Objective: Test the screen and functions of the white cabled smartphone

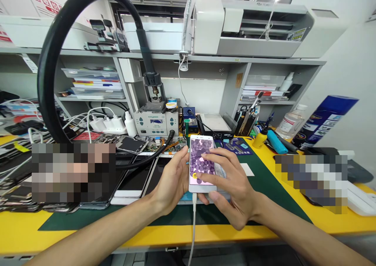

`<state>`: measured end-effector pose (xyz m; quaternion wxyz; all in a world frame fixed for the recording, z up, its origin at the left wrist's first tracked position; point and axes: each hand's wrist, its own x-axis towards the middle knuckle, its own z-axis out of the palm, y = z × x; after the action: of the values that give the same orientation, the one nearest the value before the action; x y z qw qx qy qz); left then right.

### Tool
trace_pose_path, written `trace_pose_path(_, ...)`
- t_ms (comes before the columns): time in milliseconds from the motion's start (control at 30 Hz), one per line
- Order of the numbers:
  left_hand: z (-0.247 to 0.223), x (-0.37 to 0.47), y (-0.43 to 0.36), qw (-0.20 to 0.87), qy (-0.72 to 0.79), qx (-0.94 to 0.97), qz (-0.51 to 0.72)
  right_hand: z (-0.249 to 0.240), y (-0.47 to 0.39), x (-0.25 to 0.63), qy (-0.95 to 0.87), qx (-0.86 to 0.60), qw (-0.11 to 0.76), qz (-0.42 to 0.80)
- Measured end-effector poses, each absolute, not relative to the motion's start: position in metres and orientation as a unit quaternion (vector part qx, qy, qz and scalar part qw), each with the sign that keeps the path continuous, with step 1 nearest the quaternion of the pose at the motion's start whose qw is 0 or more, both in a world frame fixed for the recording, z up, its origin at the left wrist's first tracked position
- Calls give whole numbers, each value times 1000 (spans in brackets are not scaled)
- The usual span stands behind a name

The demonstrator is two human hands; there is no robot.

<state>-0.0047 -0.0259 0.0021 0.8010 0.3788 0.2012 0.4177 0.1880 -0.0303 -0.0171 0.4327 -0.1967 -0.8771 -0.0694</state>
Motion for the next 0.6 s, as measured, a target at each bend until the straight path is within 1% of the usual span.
trace_pose_path(200, 3, -5, -26, 803, 200, 387, 408, -19, -30, 189, -864, -209, 453, -69)
trace_pose_path(433, 4, -4, -27, 795, 213, 381, 422, -18, -30, 187, -889, -241, 379, -84)
trace_pose_path(500, 4, -4, -27, 793, 215, 381, 423, -18, -29, 187, -888, -236, 386, -85)
trace_pose_path(600, 3, -4, -26, 798, 201, 388, 415, -18, -29, 188, -872, -237, 422, -80)
